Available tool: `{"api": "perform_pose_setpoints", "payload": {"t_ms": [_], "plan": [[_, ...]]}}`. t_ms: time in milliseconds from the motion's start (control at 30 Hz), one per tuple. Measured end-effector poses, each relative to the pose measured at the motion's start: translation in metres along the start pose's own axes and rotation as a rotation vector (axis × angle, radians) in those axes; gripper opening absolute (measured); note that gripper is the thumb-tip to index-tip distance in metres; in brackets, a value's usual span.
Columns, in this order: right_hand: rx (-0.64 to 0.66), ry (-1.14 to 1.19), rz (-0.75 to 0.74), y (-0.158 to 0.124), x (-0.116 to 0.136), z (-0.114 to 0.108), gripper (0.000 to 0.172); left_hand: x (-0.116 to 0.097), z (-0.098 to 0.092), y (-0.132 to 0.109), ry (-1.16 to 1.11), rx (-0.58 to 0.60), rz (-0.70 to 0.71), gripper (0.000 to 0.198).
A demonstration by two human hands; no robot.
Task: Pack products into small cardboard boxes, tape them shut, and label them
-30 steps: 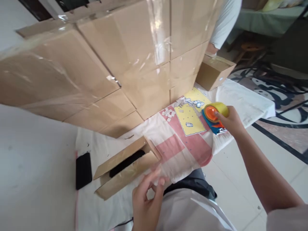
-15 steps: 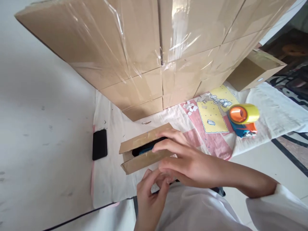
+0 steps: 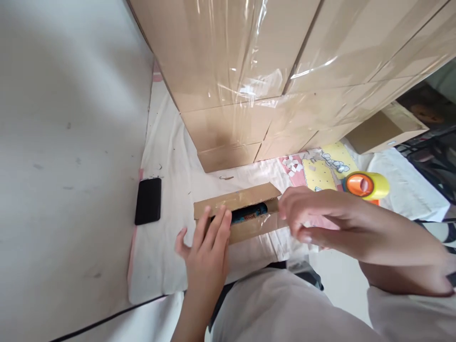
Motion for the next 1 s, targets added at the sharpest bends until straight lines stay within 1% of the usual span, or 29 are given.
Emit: {"api": "perform_pose_setpoints", "payload": {"t_ms": [33,67,133,200,233,333,367,400,433,467,500,533,567,667,700,767,867,933,1000], "plan": [[0.018,-0.027,0.001,0.01,-0.006,0.005,0.018,0.002,0.011,0.006,-0.003,0.095,-0.002,0.053],[0.016,-0.092,-0.011,0.02,-0.013,0.01,0.019,0.003,0.018,0.009,-0.016,0.16,0.001,0.056],[-0.028,-0.308,-0.041,0.04,-0.029,0.019,0.023,0.003,0.026,0.01,-0.029,0.214,0.021,0.058],[-0.066,-0.514,-0.064,0.056,-0.046,0.028,0.027,0.002,0.028,0.007,-0.029,0.226,0.051,0.064],[-0.063,-0.574,-0.064,0.062,-0.055,0.034,0.028,0.001,0.028,0.005,-0.025,0.221,0.068,0.066],[-0.039,-0.616,-0.021,0.069,-0.076,0.044,0.024,0.002,0.028,0.003,-0.007,0.201,0.102,0.069],[-0.06,-0.623,0.012,0.068,-0.081,0.043,0.019,0.002,0.028,0.004,-0.003,0.197,0.103,0.068],[-0.106,-0.637,0.049,0.067,-0.085,0.039,0.012,0.003,0.029,0.005,-0.002,0.193,0.094,0.067],[-0.166,-0.653,0.085,0.065,-0.087,0.033,0.01,0.004,0.028,0.006,-0.002,0.188,0.077,0.065],[-0.229,-0.663,0.114,0.062,-0.089,0.026,0.021,0.005,0.028,0.007,-0.003,0.186,0.06,0.062],[-0.274,-0.66,0.13,0.06,-0.091,0.021,0.031,0.005,0.027,0.009,-0.003,0.187,0.049,0.059],[-0.296,-0.638,0.132,0.058,-0.094,0.018,0.036,0.004,0.026,0.01,0.0,0.187,0.043,0.056],[-0.297,-0.599,0.121,0.057,-0.096,0.017,0.034,0.003,0.025,0.012,0.006,0.187,0.041,0.053],[-0.282,-0.425,0.061,0.056,-0.104,0.019,0.015,-0.008,0.023,0.017,0.04,0.168,0.04,0.044],[-0.306,-0.37,0.038,0.056,-0.106,0.018,0.014,-0.013,0.022,0.019,0.048,0.147,0.034,0.042],[-0.354,-0.283,-0.01,0.055,-0.107,0.017,0.016,-0.028,0.024,0.023,0.034,0.099,0.034,0.038],[-0.362,-0.202,-0.053,0.057,-0.107,0.02,0.011,-0.051,0.035,0.029,-0.009,0.065,0.019,0.033],[-0.376,-0.161,-0.045,0.058,-0.108,0.019,0.007,-0.06,0.041,0.032,0.004,0.041,-0.009,0.028],[-0.408,-0.113,-0.036,0.059,-0.109,0.017,0.011,-0.064,0.042,0.035,0.025,-0.015,-0.027,0.022]]}}
Point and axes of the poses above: each hand's wrist, its own y-axis towards the middle knuckle, its own z-axis out of the palm, x = y × z, the point moved 8 cm from there along y, towards the middle knuckle, and after that the axes turned 1 degree about z, right-handed, at the moved point
